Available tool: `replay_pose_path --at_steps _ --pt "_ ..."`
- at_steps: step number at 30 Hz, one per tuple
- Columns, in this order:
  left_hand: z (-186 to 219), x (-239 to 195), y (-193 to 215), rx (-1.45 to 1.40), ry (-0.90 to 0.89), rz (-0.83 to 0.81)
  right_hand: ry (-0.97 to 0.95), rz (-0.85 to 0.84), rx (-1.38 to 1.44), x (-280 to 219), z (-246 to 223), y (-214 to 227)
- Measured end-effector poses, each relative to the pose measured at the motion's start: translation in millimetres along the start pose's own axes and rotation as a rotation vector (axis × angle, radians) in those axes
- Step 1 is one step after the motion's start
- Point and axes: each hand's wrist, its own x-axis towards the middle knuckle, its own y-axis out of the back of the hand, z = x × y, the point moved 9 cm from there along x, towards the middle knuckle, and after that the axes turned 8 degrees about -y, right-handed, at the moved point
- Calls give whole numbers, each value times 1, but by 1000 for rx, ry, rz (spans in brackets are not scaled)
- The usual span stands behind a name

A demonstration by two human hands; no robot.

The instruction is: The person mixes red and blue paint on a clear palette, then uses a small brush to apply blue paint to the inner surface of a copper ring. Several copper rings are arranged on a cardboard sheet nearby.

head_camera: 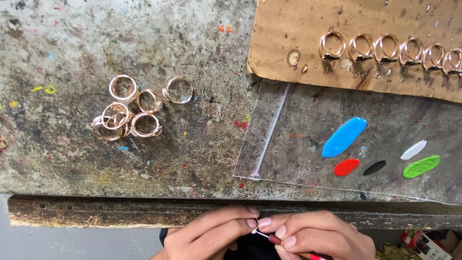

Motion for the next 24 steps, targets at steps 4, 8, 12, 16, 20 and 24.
replay_pose_path --at_steps 4,8,12,16,20,24 --pt "0 1 1 0 -11 3 11 10 -23 0 0 -2" --pt "-3 0 1 55 0 -38 -1 -51 -41 2 -2 -3" --pt "-2 2 2 20 -17 -42 -6 -59 -40 2 1 -1" --pt "-2 2 1 35 -28 -66 -12 -110 -32 4 0 -2" --pt "-1 4 1 -23 6 -74 -33 -98 6 3 2 -1" --pt "-1 5 2 -12 24 -81 -11 -120 -15 5 -1 -3"
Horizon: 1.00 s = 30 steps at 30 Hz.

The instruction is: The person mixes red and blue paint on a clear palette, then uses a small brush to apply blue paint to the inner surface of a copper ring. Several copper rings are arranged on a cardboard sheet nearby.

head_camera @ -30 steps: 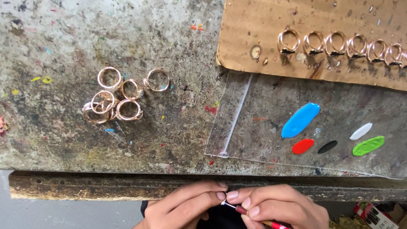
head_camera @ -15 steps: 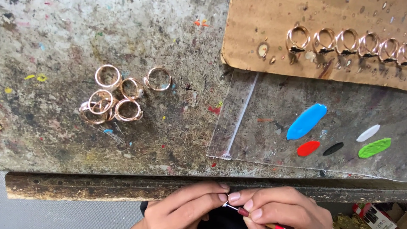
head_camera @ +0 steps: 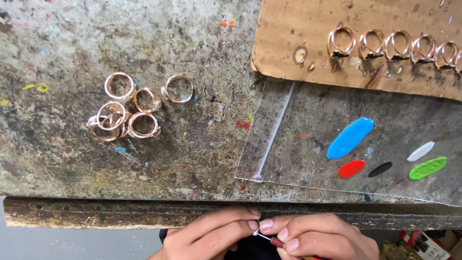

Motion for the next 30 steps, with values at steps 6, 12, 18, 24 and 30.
replay_pose_path --at_steps 6,12,18,24,30 --pt "-1 -1 -2 3 -5 3 1 -1 12 0 1 1" --pt "-2 -3 -3 12 -10 17 20 28 -18 -2 1 0" --pt "-2 -4 -3 22 -60 10 8 40 -37 -2 0 0" --pt "1 -2 -1 -6 -20 62 -8 128 69 -10 6 2" --pt "5 -1 1 -62 -63 57 0 175 51 -15 4 3"
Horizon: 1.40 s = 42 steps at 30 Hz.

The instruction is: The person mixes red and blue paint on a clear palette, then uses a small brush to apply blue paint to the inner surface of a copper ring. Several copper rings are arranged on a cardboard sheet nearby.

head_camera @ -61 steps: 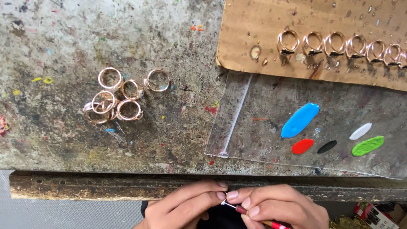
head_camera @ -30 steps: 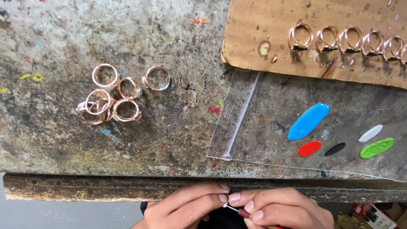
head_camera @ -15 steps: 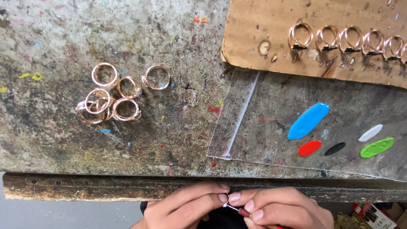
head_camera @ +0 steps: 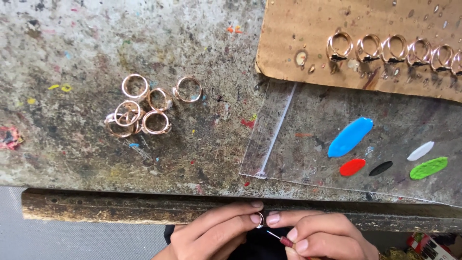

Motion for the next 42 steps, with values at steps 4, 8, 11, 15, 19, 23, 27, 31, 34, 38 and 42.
replay_pose_path --at_steps 4,8,11,15,19,23,27,31,34,38,42 --pt "3 1 3 40 32 80 4 -30 -23 -1 -1 0" --pt "1 -5 -2 14 -51 107 10 -27 -43 -3 -4 0" --pt "5 -7 -2 36 -93 166 28 -65 -27 -5 -4 -3" --pt "3 -7 -1 79 -20 199 7 -65 -17 -6 -3 -1" --pt "3 -8 -1 114 6 235 35 -45 -40 -11 0 -3" --pt "4 -7 1 112 -2 192 70 -89 -83 -12 1 -7" --pt "3 -7 2 97 -3 165 101 -26 -150 -13 -2 -8" --pt "3 -6 3 105 10 157 88 41 -177 -13 -5 -12" --pt "4 -6 5 101 66 209 90 37 -181 -14 -4 -12" --pt "3 -5 5 100 40 156 104 -17 -161 -16 2 -12" --pt "2 -5 5 105 20 154 93 11 -150 -16 3 -12"
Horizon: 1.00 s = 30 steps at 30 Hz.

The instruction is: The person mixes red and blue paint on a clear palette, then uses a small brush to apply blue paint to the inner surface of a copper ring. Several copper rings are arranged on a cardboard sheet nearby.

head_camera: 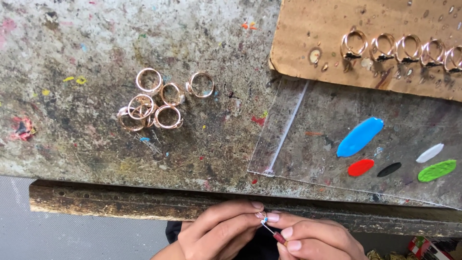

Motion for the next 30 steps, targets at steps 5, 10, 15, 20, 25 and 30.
replay_pose_path --at_steps 5,10,15,20,25,30 --pt "-2 -1 -1 -19 -4 -51 -10 14 3 0 0 0" --pt "-2 -1 -2 -37 -8 -55 -16 10 3 -1 2 0" --pt "0 0 -2 -39 -15 -45 5 22 -3 1 -1 0" --pt "-1 0 1 -31 2 -20 -5 19 44 -4 4 1" --pt "2 0 0 -83 -70 -80 -68 -14 132 -6 2 6" --pt "4 -5 0 -156 -140 -88 -197 -201 535 -14 45 8"
